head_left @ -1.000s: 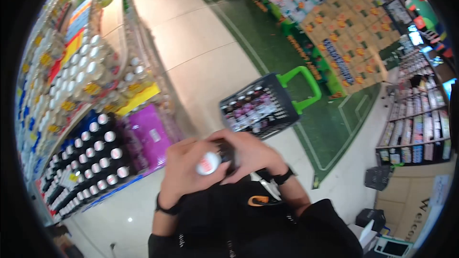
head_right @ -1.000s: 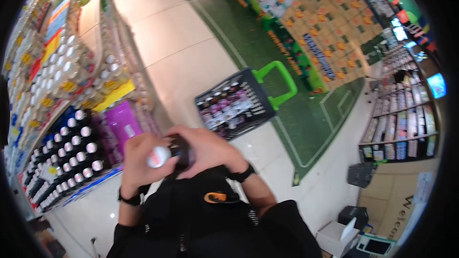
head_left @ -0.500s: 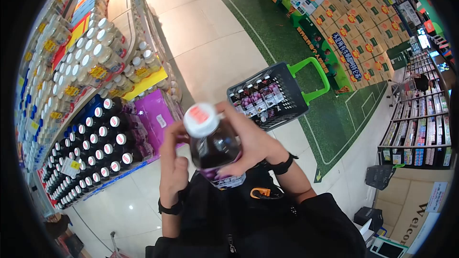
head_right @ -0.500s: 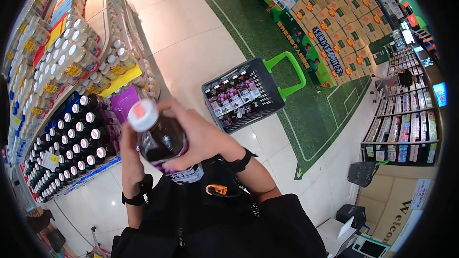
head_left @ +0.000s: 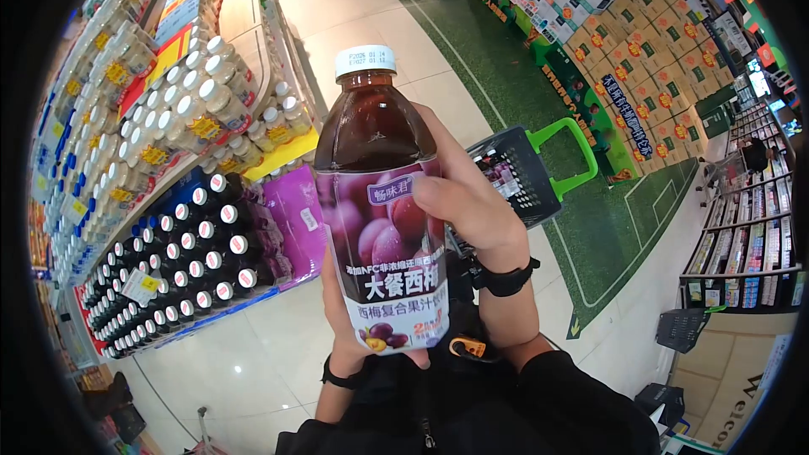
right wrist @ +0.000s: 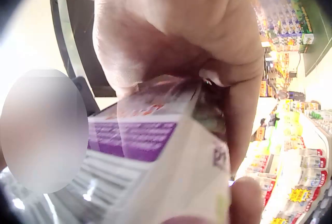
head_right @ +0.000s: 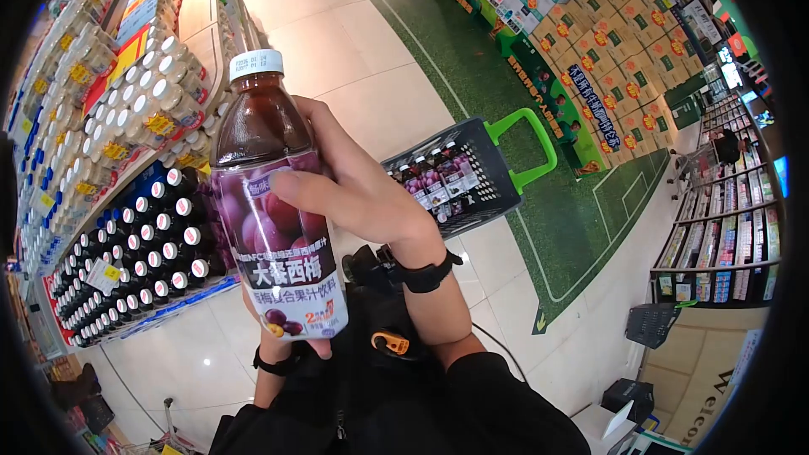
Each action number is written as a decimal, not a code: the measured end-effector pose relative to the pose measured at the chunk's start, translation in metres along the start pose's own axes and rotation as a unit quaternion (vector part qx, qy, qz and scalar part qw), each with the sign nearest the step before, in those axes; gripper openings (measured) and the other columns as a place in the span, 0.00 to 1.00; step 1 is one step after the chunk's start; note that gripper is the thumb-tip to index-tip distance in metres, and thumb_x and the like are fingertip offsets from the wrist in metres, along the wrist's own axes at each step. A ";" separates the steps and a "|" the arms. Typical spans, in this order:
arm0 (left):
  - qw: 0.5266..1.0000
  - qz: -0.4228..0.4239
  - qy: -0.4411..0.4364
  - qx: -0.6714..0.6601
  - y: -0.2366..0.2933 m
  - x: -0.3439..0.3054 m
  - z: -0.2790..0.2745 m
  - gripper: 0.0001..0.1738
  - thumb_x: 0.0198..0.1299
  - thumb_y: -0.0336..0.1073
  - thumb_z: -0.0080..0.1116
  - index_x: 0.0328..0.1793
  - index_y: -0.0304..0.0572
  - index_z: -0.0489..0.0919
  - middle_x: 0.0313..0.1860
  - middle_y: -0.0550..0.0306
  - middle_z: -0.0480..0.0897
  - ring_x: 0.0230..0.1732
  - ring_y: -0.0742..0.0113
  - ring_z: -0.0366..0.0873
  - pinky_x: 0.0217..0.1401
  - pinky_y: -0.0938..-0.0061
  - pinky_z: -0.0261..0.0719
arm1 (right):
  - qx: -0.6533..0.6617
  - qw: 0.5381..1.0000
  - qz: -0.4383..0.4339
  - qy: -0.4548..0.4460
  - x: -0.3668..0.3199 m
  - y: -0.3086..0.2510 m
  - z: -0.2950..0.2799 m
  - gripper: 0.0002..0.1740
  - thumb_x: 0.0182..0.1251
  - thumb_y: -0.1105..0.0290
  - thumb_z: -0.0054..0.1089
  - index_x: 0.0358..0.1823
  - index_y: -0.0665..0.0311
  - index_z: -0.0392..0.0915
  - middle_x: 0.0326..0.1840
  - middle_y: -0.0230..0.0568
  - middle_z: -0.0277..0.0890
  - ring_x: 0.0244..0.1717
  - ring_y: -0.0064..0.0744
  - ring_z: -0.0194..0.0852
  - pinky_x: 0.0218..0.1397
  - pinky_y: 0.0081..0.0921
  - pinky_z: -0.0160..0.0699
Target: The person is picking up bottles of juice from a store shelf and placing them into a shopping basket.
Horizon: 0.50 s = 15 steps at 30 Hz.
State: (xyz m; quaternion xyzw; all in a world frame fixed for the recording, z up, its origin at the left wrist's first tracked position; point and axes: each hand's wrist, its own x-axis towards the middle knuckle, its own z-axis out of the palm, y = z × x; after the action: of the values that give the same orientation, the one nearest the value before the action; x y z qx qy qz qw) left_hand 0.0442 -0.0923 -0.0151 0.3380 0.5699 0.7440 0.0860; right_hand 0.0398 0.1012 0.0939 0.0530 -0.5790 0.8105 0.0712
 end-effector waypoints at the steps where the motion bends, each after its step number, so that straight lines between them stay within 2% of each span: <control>1: 0.993 -0.087 0.068 -0.038 0.001 -0.003 -0.001 0.56 0.47 0.43 0.72 0.77 0.34 0.50 0.69 0.41 0.65 0.64 0.54 0.72 0.65 0.63 0.73 | 0.028 0.997 0.068 -0.011 -0.006 -0.006 0.000 0.45 0.62 0.62 0.63 0.74 0.68 0.46 0.67 0.46 0.60 0.65 0.31 0.61 0.66 0.29 0.63; 2: 0.972 -0.173 0.136 -0.077 0.003 -0.005 -0.001 0.42 0.62 0.36 0.62 0.76 0.34 0.53 0.67 0.41 0.67 0.62 0.56 0.74 0.63 0.65 0.75 | 0.032 0.997 0.070 -0.013 -0.009 0.000 0.002 0.45 0.62 0.62 0.63 0.74 0.68 0.46 0.67 0.46 0.60 0.65 0.31 0.61 0.66 0.29 0.63; 3: 0.983 -0.121 0.133 -0.034 0.007 -0.005 0.000 0.28 0.68 0.27 0.40 0.75 0.33 0.58 0.61 0.42 0.74 0.54 0.60 0.79 0.55 0.69 0.80 | 0.049 0.999 0.022 -0.010 -0.012 0.010 0.003 0.47 0.60 0.61 0.64 0.74 0.68 0.45 0.68 0.46 0.59 0.66 0.32 0.60 0.67 0.29 0.61; 4: 0.971 -0.160 0.171 -0.045 0.009 -0.004 -0.002 0.34 0.61 0.29 0.54 0.74 0.31 0.60 0.54 0.43 0.80 0.45 0.61 0.84 0.48 0.72 0.82 | 0.066 0.997 -0.027 -0.007 -0.015 0.015 0.005 0.50 0.59 0.60 0.65 0.75 0.67 0.44 0.69 0.46 0.57 0.67 0.32 0.59 0.68 0.30 0.60; 5: 0.987 -0.089 0.125 0.046 0.014 -0.002 -0.006 0.38 0.56 0.29 0.59 0.73 0.29 0.60 0.50 0.43 0.82 0.41 0.61 0.85 0.45 0.74 0.82 | 0.073 0.997 -0.001 0.016 -0.019 0.015 0.005 0.56 0.53 0.56 0.71 0.75 0.67 0.42 0.71 0.47 0.56 0.69 0.33 0.58 0.69 0.30 0.59; 6: 0.988 -0.018 0.076 0.135 0.021 0.002 -0.010 0.42 0.51 0.29 0.65 0.72 0.27 0.61 0.45 0.44 0.85 0.37 0.62 0.86 0.42 0.76 0.82 | 0.072 0.997 0.000 0.014 -0.021 0.014 0.004 0.56 0.53 0.56 0.71 0.75 0.67 0.42 0.71 0.47 0.56 0.69 0.33 0.58 0.69 0.30 0.59; 7: 0.989 -0.047 0.089 0.106 0.018 -0.002 -0.014 0.48 0.42 0.30 0.71 0.71 0.23 0.61 0.44 0.42 0.85 0.36 0.61 0.86 0.42 0.76 0.81 | 0.073 0.997 -0.004 0.001 -0.023 0.014 0.002 0.59 0.51 0.54 0.73 0.75 0.68 0.43 0.71 0.47 0.56 0.69 0.34 0.58 0.70 0.31 0.59; 9: 0.988 0.028 0.039 0.144 0.016 -0.001 -0.021 0.46 0.44 0.32 0.71 0.69 0.21 0.63 0.45 0.39 0.84 0.39 0.59 0.86 0.44 0.74 0.80 | 0.080 0.997 0.004 -0.004 -0.025 0.015 0.000 0.65 0.42 0.49 0.79 0.74 0.69 0.44 0.71 0.47 0.57 0.70 0.36 0.57 0.71 0.32 0.57; 10: 0.980 0.082 0.003 0.181 0.020 0.002 -0.026 0.45 0.44 0.33 0.71 0.69 0.21 0.64 0.45 0.38 0.84 0.40 0.58 0.86 0.45 0.73 0.80 | 0.081 0.997 0.002 -0.004 -0.027 0.015 -0.003 0.65 0.42 0.49 0.79 0.74 0.69 0.44 0.71 0.47 0.57 0.70 0.36 0.57 0.71 0.32 0.57; 12: 0.984 0.068 0.002 0.167 0.016 -0.004 -0.029 0.43 0.47 0.34 0.69 0.68 0.21 0.65 0.46 0.37 0.84 0.41 0.57 0.85 0.46 0.72 0.81 | 0.041 0.998 0.013 -0.043 -0.031 0.017 -0.012 0.67 0.39 0.48 0.81 0.74 0.70 0.45 0.70 0.46 0.59 0.70 0.36 0.57 0.71 0.31 0.56; 13: 0.987 0.053 0.002 0.152 0.014 -0.006 -0.030 0.41 0.50 0.36 0.68 0.67 0.20 0.65 0.46 0.36 0.83 0.43 0.56 0.85 0.48 0.71 0.81 | 0.044 0.998 0.001 -0.048 -0.032 0.020 -0.015 0.70 0.34 0.50 0.84 0.74 0.70 0.45 0.70 0.46 0.60 0.70 0.35 0.58 0.72 0.31 0.56; 15: 0.988 0.086 0.004 0.131 0.012 -0.005 -0.028 0.38 0.53 0.36 0.66 0.67 0.21 0.66 0.47 0.36 0.83 0.43 0.56 0.85 0.48 0.70 0.81 | 0.016 0.997 -0.019 -0.071 -0.034 0.021 -0.022 0.72 0.31 0.52 0.85 0.75 0.70 0.45 0.70 0.45 0.59 0.70 0.35 0.58 0.72 0.31 0.56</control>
State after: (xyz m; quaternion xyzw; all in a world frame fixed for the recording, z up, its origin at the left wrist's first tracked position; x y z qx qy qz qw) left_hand 0.0339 -0.1205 -0.0099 0.3911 0.6315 0.6691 -0.0258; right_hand 0.0695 0.1131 0.0613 0.1224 -0.5684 0.8124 0.0442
